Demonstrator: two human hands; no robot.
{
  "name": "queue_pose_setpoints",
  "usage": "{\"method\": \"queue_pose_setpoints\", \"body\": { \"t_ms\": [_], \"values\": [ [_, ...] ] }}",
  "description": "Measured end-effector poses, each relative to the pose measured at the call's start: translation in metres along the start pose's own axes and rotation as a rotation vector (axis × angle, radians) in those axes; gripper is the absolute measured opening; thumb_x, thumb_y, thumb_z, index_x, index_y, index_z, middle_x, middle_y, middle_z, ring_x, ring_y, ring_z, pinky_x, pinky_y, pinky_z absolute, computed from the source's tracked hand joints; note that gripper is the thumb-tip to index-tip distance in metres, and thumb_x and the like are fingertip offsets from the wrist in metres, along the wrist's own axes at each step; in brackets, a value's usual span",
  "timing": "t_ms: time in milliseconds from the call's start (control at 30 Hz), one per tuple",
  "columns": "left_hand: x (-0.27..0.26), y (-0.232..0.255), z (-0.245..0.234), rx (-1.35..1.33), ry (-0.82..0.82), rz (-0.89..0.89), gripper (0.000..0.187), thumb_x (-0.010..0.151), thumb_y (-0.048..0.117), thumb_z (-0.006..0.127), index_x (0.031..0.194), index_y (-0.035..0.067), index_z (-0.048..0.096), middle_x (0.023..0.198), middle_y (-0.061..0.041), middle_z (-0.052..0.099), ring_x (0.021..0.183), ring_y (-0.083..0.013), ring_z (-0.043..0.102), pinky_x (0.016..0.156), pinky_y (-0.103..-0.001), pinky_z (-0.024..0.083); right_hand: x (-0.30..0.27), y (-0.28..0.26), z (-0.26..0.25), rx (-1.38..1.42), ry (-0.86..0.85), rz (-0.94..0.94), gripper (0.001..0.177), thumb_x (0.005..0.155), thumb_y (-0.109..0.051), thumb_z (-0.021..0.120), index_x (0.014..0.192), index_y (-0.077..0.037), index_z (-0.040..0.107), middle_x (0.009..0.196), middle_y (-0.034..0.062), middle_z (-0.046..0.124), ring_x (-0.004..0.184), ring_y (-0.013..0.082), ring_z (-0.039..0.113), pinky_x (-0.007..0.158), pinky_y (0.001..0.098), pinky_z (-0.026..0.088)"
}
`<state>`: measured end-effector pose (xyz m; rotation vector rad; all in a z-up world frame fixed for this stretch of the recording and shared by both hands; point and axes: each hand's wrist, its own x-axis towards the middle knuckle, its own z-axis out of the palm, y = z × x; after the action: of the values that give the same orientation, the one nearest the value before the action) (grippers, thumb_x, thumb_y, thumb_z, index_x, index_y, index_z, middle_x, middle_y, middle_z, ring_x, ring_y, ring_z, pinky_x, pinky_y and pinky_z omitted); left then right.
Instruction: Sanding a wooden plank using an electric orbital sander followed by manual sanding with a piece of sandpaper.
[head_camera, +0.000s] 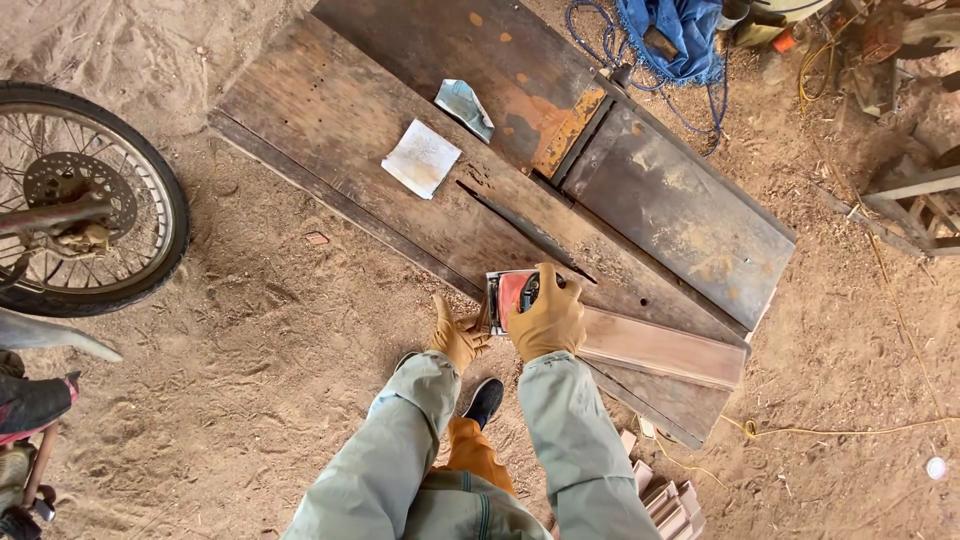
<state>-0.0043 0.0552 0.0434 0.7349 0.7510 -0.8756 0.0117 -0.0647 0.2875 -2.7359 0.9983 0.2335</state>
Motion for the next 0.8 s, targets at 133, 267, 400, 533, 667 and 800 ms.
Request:
{"method": "queue_pose_setpoints", "body": {
  "t_ms": [133, 267, 400, 533, 667, 800],
  "values": [
    [0.004, -0.005, -0.003, 0.003, 0.001, 0.019, 0.112, 0.083, 0.086, 0.046, 0.14, -0.01, 0.054, 0.14, -0.031, 0.059, 0.126, -0.0422, 0.056, 0.108, -0.058, 0.041, -0.001, -0.005, 0.0, -0.008, -0.022, -0.006, 0.058, 0.082, -0.036, 0.079, 0.134, -0.028, 0.053, 0.122, 0.0218, 0.056, 0.104, 0.0435, 0.066, 0.075, 0.0558, 0.058],
    [0.013, -0.012, -0.007, 0.013, 0.001, 0.04, 0.11, 0.083, 0.084, 0.049, 0.138, -0.011, 0.056, 0.137, -0.031, 0.062, 0.123, -0.0412, 0.058, 0.106, -0.057, 0.043, -0.002, -0.009, -0.005, -0.008, -0.083, 0.002, 0.058, 0.084, -0.035, 0.078, 0.135, -0.029, 0.051, 0.126, 0.0216, 0.055, 0.105, 0.0426, 0.066, 0.074, 0.054, 0.06],
    [0.026, -0.024, -0.004, 0.031, -0.008, 0.054, 0.109, 0.084, 0.083, 0.052, 0.136, -0.012, 0.058, 0.134, -0.03, 0.064, 0.12, -0.0402, 0.06, 0.105, -0.056, 0.045, 0.002, 0.002, -0.011, -0.003, -0.084, 0.04, 0.059, 0.084, -0.034, 0.078, 0.136, -0.028, 0.05, 0.13, 0.0237, 0.052, 0.106, 0.0428, 0.066, 0.074, 0.0536, 0.06],
    [0.067, -0.047, 0.0, 0.057, -0.031, 0.052, 0.108, 0.084, 0.082, 0.055, 0.135, -0.013, 0.06, 0.133, -0.03, 0.066, 0.118, -0.0394, 0.061, 0.103, -0.056, 0.046, 0.01, 0.035, -0.006, 0.022, -0.005, 0.063, 0.063, 0.079, -0.032, 0.081, 0.134, -0.03, 0.051, 0.132, 0.0207, 0.052, 0.11, 0.044, 0.063, 0.077, 0.0566, 0.057],
    [0.06, -0.044, 0.017, 0.623, 0.182, 0.243, 0.079, 0.068, 0.042, 0.092, 0.127, -0.003, 0.065, 0.111, -0.016, 0.077, 0.095, -0.0258, 0.071, 0.082, -0.033, 0.059, 0.014, 0.063, -0.015, 0.031, -0.031, 0.126, 0.066, 0.078, -0.032, 0.082, 0.136, -0.031, 0.051, 0.129, 0.0193, 0.053, 0.111, 0.0432, 0.063, 0.08, 0.0565, 0.057],
    [0.054, -0.04, 0.027, 0.934, 0.332, 0.361, 0.063, 0.072, 0.044, 0.088, 0.118, 0.003, 0.073, 0.101, -0.007, 0.078, 0.084, -0.0199, 0.069, 0.073, -0.031, 0.057, 0.022, 0.099, -0.023, 0.045, -0.027, 0.199, 0.075, 0.075, -0.031, 0.084, 0.14, -0.034, 0.048, 0.124, 0.0187, 0.055, 0.11, 0.0433, 0.062, 0.081, 0.0569, 0.056]
  ]
}}
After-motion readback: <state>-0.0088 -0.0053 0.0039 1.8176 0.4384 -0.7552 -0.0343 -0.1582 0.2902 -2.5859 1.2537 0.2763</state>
